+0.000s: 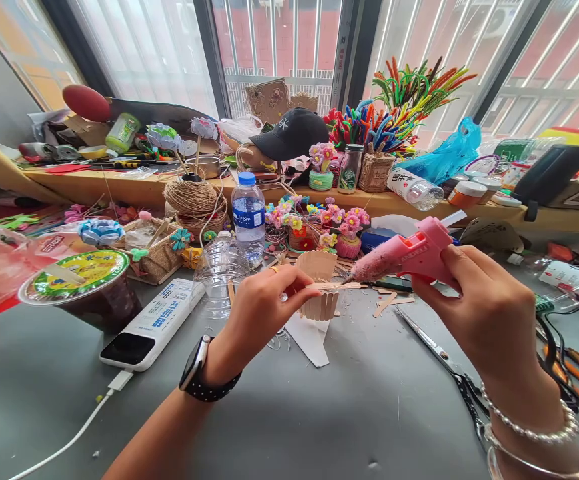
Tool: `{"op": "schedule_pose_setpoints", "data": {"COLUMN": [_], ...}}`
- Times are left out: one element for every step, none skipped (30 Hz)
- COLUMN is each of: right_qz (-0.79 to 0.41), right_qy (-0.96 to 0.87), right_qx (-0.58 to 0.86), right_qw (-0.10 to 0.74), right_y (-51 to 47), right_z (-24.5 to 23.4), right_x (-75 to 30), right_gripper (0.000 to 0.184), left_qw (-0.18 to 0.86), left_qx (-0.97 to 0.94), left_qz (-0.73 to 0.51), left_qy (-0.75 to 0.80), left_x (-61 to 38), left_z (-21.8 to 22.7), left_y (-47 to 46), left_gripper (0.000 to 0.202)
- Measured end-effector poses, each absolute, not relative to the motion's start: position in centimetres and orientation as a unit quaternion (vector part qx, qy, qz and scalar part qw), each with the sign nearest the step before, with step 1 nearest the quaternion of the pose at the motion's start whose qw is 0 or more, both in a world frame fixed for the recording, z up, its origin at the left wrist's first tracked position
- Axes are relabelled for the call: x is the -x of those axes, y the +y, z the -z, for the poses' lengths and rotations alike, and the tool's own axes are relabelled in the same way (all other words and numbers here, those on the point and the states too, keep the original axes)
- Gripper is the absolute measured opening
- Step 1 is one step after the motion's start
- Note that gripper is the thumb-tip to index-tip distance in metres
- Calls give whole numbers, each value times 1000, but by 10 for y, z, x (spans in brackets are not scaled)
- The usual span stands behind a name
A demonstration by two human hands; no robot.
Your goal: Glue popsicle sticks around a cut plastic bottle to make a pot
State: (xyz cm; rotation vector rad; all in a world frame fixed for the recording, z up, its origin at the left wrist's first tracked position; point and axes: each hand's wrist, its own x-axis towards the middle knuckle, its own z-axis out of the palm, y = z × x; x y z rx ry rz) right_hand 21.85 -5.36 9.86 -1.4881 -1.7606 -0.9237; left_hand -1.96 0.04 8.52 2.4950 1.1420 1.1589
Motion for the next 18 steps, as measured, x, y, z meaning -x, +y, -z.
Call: {"op": "schedule_pose_setpoints", "data": {"right_qz": [353, 354, 354, 352, 349, 348, 346, 345, 345, 347, 348, 348, 348, 347, 346, 346, 346, 346], "right_qy": [-671, -670, -670, -669, -669, -668, -668, -669, -668, -667, -667, -667, -667, -667, -668, -669, -668, -668], "right_qx": [566, 565, 565, 568, 572, 576, 579, 581, 582, 581, 581, 581, 580, 580, 580, 581, 582, 583], "right_qw": [325, 326, 326, 325, 322, 318, 314, 311, 310, 311, 311, 312, 312, 312, 311, 310, 309, 306], "right_y": [-53, -53, -53, -54, -54, -54, -55, -55, -55, -56, -56, -56, -56, -56, -56, -57, -57, -57], "right_z": [-98, -98, -98, -98, -99, -99, -99, -100, -100, -100, -100, -100, -100, -100, -101, -101, -101, -101], "right_x": [-219, -218, -218, -218, -218, -218, -217, -217, -217, -217, -217, -217, -217, -217, -217, -217, -217, -217], "right_gripper": [17, 17, 17, 17, 17, 17, 17, 17, 16, 16, 16, 16, 16, 16, 17, 17, 17, 17], "left_qw": [80, 78, 76, 74, 73, 72, 73, 74, 75, 76, 77, 77, 77, 77, 78, 79, 80, 81], "left_qx": [-835, -835, -835, -836, -836, -836, -836, -836, -835, -835, -836, -836, -837, -837, -837, -838, -837, -837], "left_qz": [-389, -390, -391, -391, -391, -391, -391, -391, -392, -392, -393, -394, -394, -394, -393, -393, -393, -392], "left_qy": [381, 380, 379, 379, 378, 378, 379, 379, 378, 377, 376, 374, 373, 372, 372, 371, 372, 372], "left_x": [20, 19, 19, 19, 19, 19, 19, 19, 19, 19, 19, 19, 19, 19, 19, 19, 19, 19], "left_z": [-85, -85, -85, -85, -86, -86, -86, -86, -86, -86, -87, -87, -86, -86, -86, -86, -86, -86], "left_y": [0, 0, 0, 0, 0, 0, -1, -1, -1, -1, -1, -1, -1, -1, 0, 0, 0, 0], "left_gripper": [16, 16, 16, 16, 16, 16, 16, 16, 16, 15, 15, 15, 15, 15, 15, 15, 15, 15]}}
